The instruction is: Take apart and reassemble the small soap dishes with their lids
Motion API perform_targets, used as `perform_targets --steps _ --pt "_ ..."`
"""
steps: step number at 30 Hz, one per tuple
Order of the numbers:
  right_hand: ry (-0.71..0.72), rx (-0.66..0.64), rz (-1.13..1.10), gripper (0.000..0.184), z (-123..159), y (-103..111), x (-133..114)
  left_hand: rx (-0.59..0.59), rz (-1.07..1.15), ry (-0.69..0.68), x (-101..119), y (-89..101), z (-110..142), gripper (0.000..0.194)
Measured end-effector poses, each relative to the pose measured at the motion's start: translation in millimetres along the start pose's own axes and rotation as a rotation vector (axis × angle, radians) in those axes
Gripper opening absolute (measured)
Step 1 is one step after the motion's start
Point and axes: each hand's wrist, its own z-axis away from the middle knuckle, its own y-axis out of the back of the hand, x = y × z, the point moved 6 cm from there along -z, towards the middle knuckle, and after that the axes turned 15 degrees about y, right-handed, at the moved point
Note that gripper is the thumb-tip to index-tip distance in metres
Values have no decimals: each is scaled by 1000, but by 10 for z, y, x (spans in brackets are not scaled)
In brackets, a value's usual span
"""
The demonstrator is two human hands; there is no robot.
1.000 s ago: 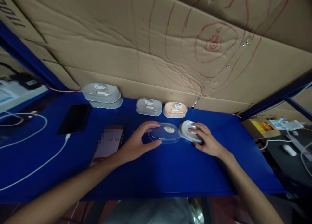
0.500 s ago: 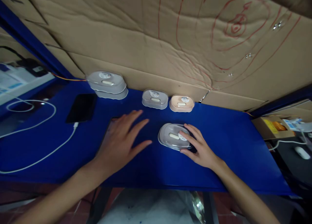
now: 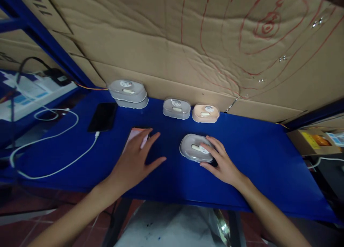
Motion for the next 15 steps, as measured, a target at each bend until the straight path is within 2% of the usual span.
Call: perform_targets --steps 4,7,11,15 --pt "-75 46 -27 67 19 -10 16 -322 127 -141 408 -404 -221 102" --pt "-123 47 -49 66 33 -32 22 -451 200 -178 596 -599 -390 115" --pt "-88 41 -23 67 13 -52 -5 -467 179 -92 607 -715 -514 115" --pt "-39 36 32 72 -15 -61 -25 -434 260 -75 560 -734 -489 110"
